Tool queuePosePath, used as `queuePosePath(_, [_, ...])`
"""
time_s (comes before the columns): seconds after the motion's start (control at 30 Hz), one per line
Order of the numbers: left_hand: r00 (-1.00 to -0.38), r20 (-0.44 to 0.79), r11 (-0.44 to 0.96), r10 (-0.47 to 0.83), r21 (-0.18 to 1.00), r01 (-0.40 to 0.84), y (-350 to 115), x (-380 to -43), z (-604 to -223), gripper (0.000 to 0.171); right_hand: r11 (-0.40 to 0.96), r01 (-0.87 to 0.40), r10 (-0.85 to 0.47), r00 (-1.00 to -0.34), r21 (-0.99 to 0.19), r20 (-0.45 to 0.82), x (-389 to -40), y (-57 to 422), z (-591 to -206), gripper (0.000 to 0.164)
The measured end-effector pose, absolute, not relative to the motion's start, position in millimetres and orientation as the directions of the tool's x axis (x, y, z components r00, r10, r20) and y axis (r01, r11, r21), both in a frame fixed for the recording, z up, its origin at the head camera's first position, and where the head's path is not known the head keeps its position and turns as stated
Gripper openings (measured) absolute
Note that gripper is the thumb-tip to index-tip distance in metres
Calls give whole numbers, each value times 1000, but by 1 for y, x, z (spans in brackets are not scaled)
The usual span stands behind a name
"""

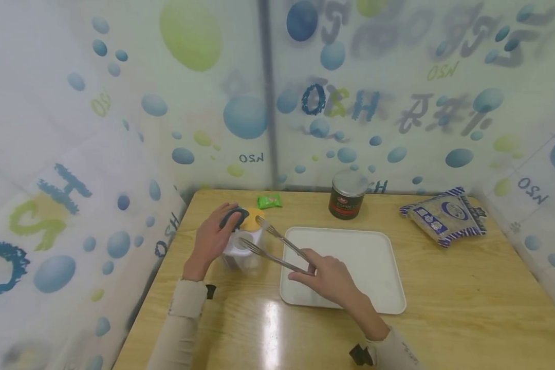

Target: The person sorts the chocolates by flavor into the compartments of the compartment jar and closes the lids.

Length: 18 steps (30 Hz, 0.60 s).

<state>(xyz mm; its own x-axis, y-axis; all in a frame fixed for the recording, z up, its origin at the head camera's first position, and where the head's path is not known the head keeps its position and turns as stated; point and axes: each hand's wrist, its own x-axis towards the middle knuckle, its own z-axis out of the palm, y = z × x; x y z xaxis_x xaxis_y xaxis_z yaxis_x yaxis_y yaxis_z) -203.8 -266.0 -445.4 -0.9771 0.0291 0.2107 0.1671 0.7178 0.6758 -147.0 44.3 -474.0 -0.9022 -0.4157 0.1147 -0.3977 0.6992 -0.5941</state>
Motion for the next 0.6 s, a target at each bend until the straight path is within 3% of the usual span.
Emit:
queuePosePath(0.17, [-978,207,719,20,677,158,-266,-205,-444,59,701,-311,-358,-932,-642,60,-150,60,-476,59])
queuePosePath(0.4, [-978,207,724,23,671,159,-264,-208,-446,60,695,-105,-161,-987,-711,-13,-159,111,-484,70])
queuePosePath(0.6, [-977,211,724,11,672,153,-266,-204,-446,59,736,-67,-79,-997,-674,13,-150,172,-503,72])
